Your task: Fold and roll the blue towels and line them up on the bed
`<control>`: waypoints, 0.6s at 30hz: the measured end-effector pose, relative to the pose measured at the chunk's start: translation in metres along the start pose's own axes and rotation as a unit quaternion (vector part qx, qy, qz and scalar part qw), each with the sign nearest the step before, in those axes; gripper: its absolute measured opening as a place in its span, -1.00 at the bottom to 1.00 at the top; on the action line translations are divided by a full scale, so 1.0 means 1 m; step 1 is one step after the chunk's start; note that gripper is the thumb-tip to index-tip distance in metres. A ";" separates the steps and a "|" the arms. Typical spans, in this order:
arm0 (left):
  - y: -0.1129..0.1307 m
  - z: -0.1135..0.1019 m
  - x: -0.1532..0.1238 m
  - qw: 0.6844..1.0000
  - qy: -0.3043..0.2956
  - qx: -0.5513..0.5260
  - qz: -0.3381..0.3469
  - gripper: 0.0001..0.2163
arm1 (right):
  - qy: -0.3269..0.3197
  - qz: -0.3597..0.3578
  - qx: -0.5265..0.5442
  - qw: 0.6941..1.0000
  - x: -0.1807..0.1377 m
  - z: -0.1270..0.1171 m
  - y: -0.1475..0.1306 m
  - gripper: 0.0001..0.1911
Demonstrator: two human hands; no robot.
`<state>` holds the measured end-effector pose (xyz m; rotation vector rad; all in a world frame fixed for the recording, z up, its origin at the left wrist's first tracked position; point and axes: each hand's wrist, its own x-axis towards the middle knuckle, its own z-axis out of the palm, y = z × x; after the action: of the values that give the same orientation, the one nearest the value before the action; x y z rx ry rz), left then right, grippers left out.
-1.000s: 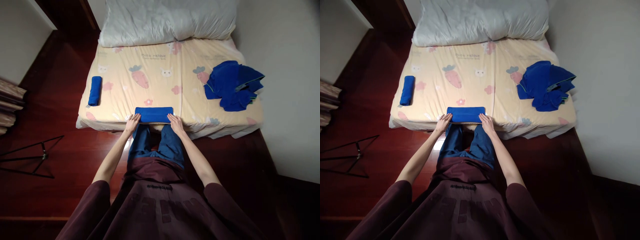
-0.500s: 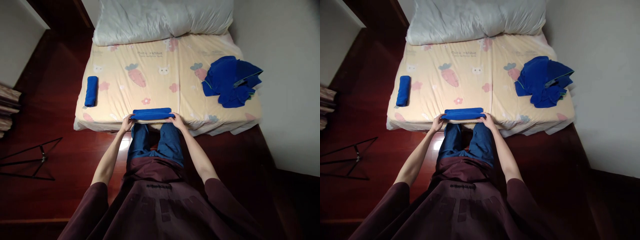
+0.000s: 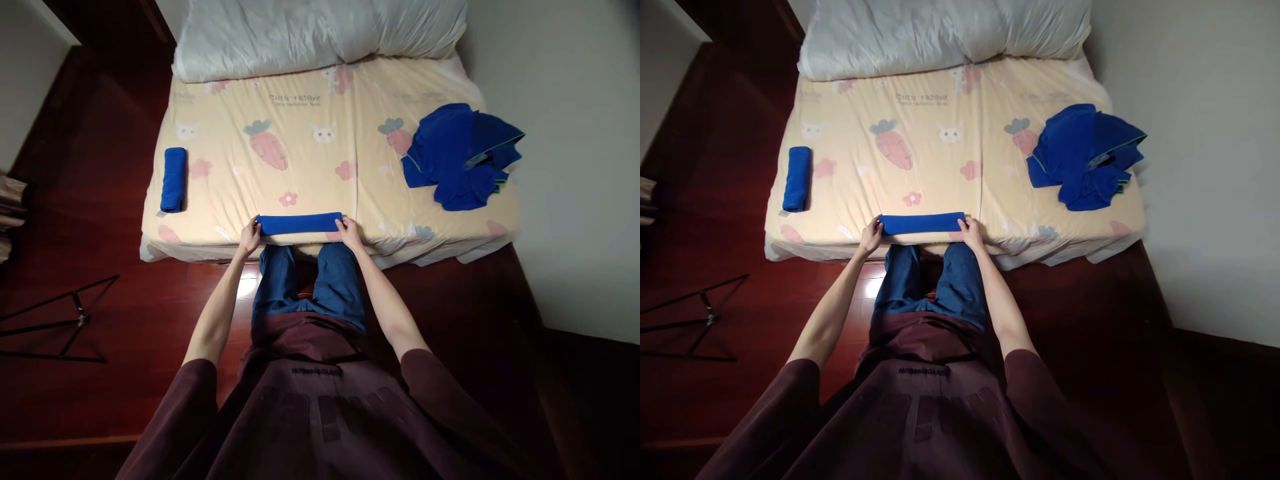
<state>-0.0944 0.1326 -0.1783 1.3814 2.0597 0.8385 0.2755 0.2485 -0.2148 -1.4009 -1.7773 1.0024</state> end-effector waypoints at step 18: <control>0.025 0.003 -0.009 0.989 0.054 0.099 0.099 -0.49 | 0.116 -0.048 -0.170 0.977 -0.014 0.008 -0.030 -0.54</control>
<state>-0.0736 0.1318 -0.1607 1.7043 2.1607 0.8233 0.2571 0.2296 -0.1932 -1.5464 -1.8772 0.4738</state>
